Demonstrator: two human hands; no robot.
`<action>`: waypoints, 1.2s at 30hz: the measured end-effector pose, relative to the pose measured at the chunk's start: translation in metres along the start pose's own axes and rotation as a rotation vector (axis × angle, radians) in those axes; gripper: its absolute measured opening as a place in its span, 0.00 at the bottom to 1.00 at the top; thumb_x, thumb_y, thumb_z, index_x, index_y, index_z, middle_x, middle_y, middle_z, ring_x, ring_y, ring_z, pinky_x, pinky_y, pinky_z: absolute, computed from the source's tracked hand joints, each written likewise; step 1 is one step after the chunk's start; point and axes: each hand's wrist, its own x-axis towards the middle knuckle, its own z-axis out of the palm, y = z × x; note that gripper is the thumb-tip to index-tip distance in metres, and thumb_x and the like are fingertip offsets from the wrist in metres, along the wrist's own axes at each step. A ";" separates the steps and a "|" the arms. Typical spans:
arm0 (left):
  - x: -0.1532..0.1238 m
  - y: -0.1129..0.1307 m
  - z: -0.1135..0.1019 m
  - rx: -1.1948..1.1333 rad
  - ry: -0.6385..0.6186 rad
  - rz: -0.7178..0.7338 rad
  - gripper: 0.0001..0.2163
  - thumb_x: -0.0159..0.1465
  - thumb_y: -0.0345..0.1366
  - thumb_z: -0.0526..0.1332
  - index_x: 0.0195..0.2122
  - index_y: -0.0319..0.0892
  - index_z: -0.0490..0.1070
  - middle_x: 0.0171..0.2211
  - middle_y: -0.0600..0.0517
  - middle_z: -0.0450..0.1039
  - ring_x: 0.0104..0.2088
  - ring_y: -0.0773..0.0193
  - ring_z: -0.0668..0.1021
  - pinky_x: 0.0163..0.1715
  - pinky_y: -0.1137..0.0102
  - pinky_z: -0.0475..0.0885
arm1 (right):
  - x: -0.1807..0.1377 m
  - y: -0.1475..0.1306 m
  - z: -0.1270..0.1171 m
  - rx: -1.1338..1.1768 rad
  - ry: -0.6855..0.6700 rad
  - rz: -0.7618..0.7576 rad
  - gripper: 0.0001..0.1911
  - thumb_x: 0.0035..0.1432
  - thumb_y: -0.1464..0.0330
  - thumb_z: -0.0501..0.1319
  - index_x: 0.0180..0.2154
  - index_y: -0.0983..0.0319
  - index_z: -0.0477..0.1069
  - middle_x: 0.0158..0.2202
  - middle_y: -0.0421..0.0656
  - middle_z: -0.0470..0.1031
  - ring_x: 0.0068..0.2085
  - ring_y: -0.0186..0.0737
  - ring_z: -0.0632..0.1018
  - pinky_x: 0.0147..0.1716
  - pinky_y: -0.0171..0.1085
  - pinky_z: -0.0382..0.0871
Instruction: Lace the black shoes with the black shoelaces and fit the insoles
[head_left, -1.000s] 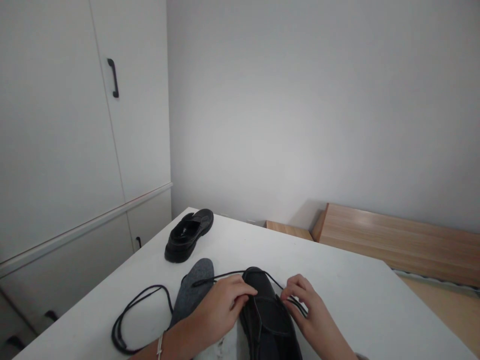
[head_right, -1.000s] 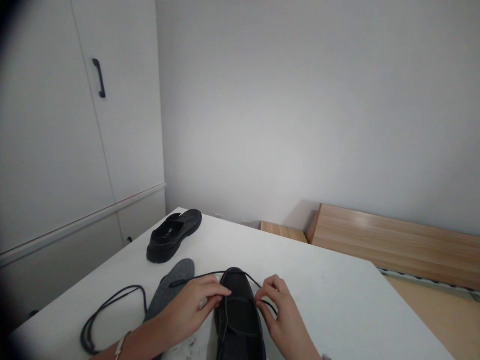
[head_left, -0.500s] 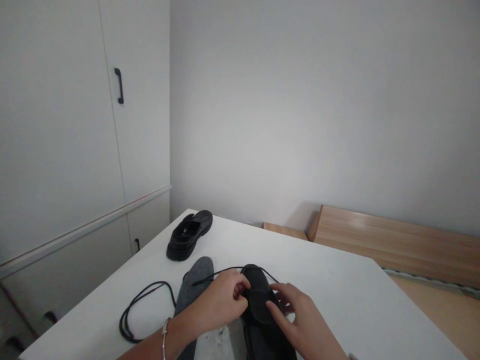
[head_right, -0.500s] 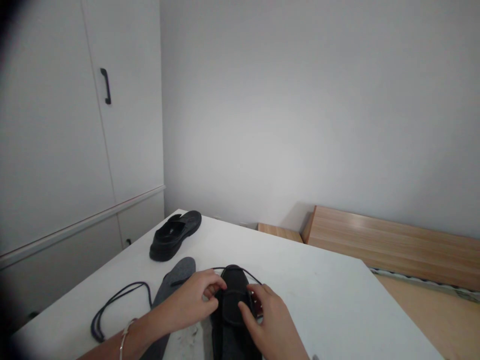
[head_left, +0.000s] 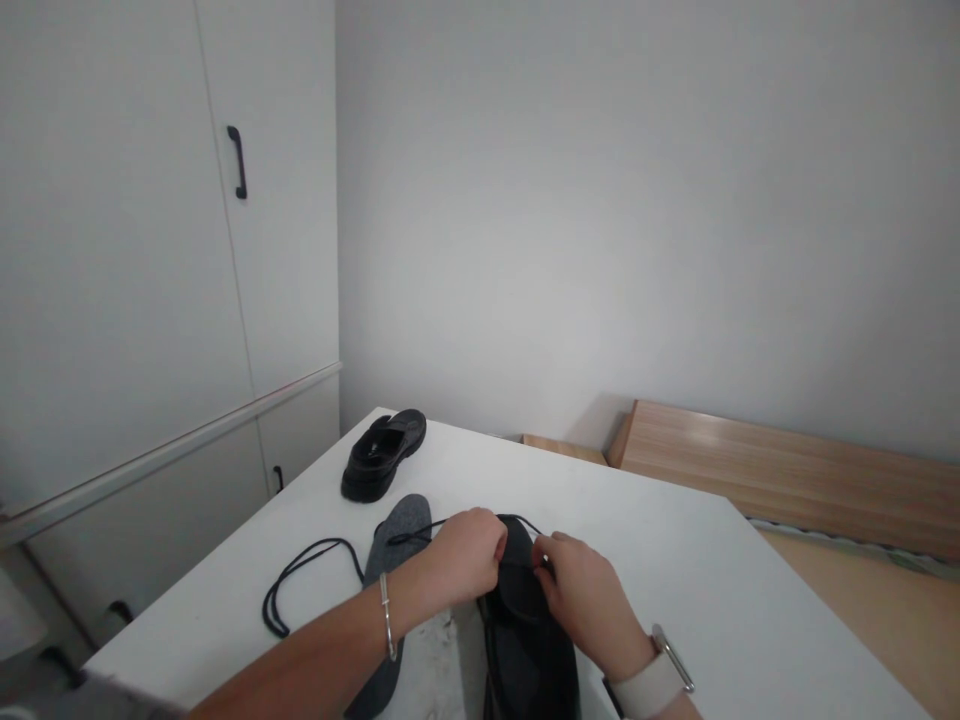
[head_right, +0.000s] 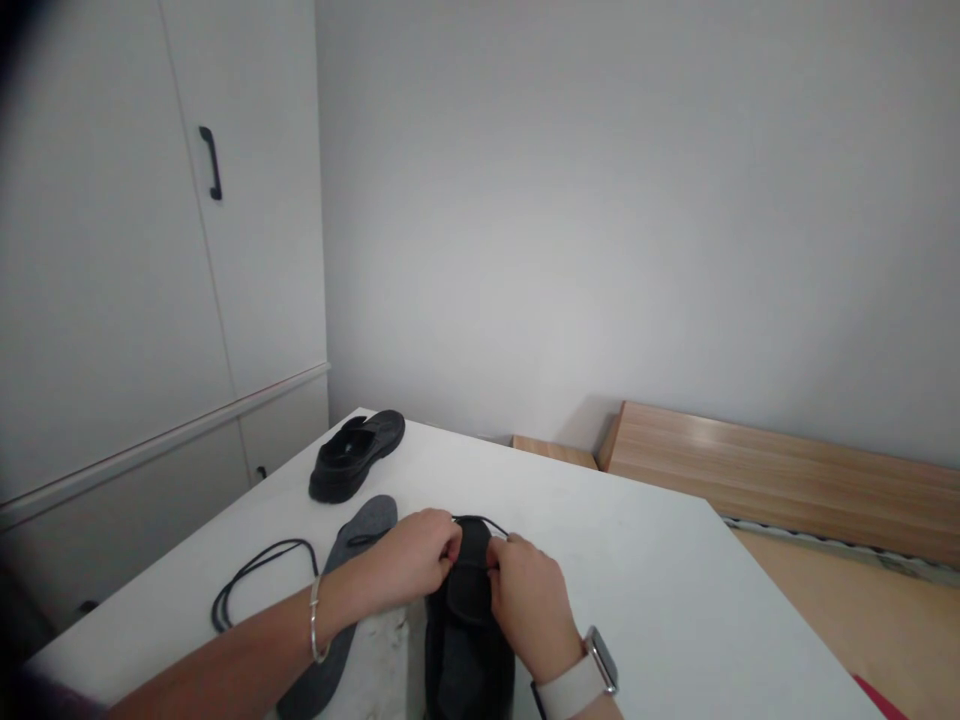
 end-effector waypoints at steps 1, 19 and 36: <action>0.000 0.001 -0.001 -0.001 0.015 0.003 0.08 0.52 0.22 0.58 0.24 0.39 0.75 0.29 0.44 0.76 0.31 0.52 0.77 0.29 0.66 0.65 | 0.000 -0.001 -0.001 0.028 0.029 -0.008 0.12 0.53 0.80 0.56 0.31 0.61 0.75 0.36 0.49 0.76 0.39 0.51 0.77 0.39 0.43 0.65; -0.017 0.030 -0.026 -0.531 0.217 0.079 0.04 0.61 0.27 0.58 0.34 0.40 0.71 0.31 0.49 0.78 0.32 0.63 0.80 0.33 0.73 0.73 | -0.001 -0.018 0.001 0.835 0.259 -0.048 0.14 0.56 0.57 0.63 0.35 0.62 0.73 0.30 0.44 0.78 0.31 0.42 0.78 0.32 0.39 0.74; 0.056 -0.075 0.028 0.054 -0.072 -0.089 0.14 0.68 0.38 0.62 0.52 0.39 0.70 0.52 0.45 0.72 0.49 0.54 0.76 0.49 0.53 0.74 | -0.009 -0.020 -0.016 0.772 0.367 -0.107 0.12 0.57 0.58 0.65 0.34 0.61 0.76 0.31 0.45 0.79 0.32 0.43 0.78 0.32 0.39 0.73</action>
